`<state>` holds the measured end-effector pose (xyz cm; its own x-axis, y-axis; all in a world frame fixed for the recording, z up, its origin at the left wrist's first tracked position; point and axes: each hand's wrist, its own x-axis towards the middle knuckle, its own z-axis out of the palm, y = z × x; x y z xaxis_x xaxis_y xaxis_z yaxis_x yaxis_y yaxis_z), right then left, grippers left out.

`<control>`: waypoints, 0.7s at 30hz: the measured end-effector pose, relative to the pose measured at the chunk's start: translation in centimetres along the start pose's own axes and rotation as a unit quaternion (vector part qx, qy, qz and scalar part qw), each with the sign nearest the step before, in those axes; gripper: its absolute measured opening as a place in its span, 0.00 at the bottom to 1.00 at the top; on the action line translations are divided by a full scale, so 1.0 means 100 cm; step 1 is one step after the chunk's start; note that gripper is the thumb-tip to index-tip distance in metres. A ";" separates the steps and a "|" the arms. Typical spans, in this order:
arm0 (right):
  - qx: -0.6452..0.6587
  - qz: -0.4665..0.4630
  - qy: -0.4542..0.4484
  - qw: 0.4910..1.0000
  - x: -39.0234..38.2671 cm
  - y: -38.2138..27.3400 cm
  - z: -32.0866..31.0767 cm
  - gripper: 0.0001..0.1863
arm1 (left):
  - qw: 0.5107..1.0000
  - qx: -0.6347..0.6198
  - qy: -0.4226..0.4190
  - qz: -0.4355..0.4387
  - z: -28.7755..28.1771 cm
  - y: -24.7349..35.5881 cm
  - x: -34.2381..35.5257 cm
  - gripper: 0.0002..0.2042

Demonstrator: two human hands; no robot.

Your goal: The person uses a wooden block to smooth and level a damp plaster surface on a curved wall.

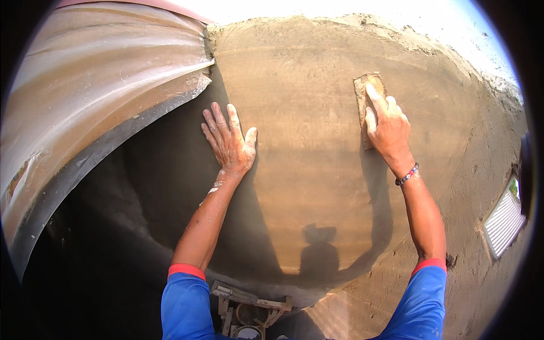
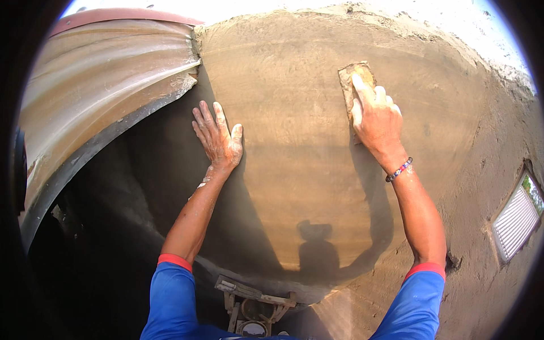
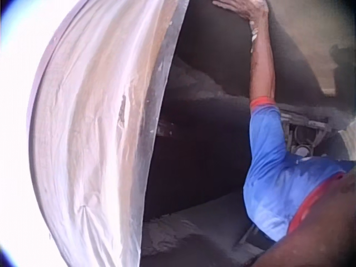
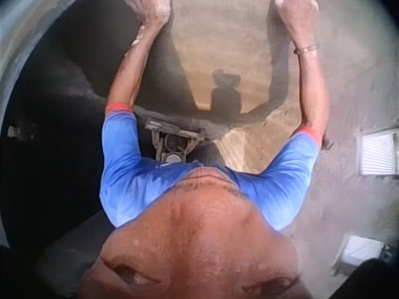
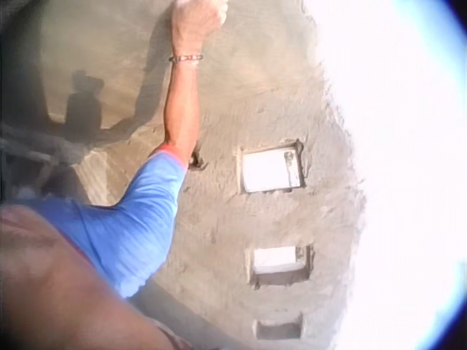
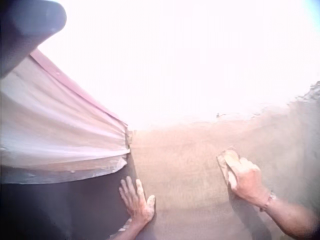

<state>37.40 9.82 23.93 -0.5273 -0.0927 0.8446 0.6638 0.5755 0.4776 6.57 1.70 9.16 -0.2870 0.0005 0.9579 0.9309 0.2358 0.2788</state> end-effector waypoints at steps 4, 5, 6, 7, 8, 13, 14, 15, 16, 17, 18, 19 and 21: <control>0.012 0.125 0.075 0.989 0.081 -0.028 0.009 0.23 | 1.000 0.019 -0.010 0.003 0.000 0.002 -0.007 0.43; 0.003 0.109 0.089 0.990 0.100 -0.046 0.015 0.21 | 1.000 0.009 -0.013 0.002 0.003 0.006 -0.009 0.43; -0.005 0.100 0.081 0.992 0.120 -0.063 0.023 0.21 | 1.000 -0.010 0.000 0.010 0.007 0.008 -0.011 0.43; -0.013 0.093 0.070 0.993 0.132 -0.080 0.030 0.21 | 1.000 -0.011 0.001 0.007 0.008 0.008 -0.011 0.43; -0.006 0.092 0.070 0.993 0.137 -0.100 0.032 0.21 | 1.000 -0.016 -0.009 0.009 0.002 0.002 -0.010 0.42; 0.046 -0.110 0.019 0.993 0.082 -0.129 0.045 0.23 | 0.995 -0.089 -0.040 0.008 -0.036 -0.039 -0.043 0.39; 0.030 -0.127 -0.020 0.991 0.058 -0.117 0.043 0.24 | 0.994 -0.096 -0.054 0.002 -0.052 -0.044 -0.058 0.38; 0.016 -0.143 -0.052 0.988 0.040 -0.101 0.038 0.25 | 0.993 -0.088 -0.077 -0.017 -0.070 -0.052 -0.072 0.40; 0.002 -0.105 -0.059 0.993 0.031 -0.079 0.029 0.27 | 0.991 -0.099 -0.085 -0.030 -0.085 -0.056 -0.086 0.40; -0.015 -0.071 -0.059 0.996 0.032 -0.059 0.019 0.28 | 0.990 -0.098 -0.089 -0.040 -0.098 -0.058 -0.099 0.39; -0.021 -0.030 -0.019 0.999 0.045 -0.043 0.015 0.28 | 0.989 -0.096 -0.095 -0.057 -0.108 -0.059 -0.109 0.39; -0.017 0.014 0.014 1.000 0.063 -0.040 0.014 0.28 | 0.987 -0.089 -0.109 -0.076 -0.117 -0.062 -0.119 0.39; 0.006 0.026 0.073 0.997 0.107 -0.057 0.018 0.23 | 0.981 -0.097 -0.125 -0.109 -0.120 -0.057 -0.127 0.39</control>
<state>27.04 7.02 29.76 -0.4088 -0.1794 0.8948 0.6815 0.5921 0.4300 7.65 -11.29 -3.81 -0.5074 0.2156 0.8343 0.8601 0.0673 0.5057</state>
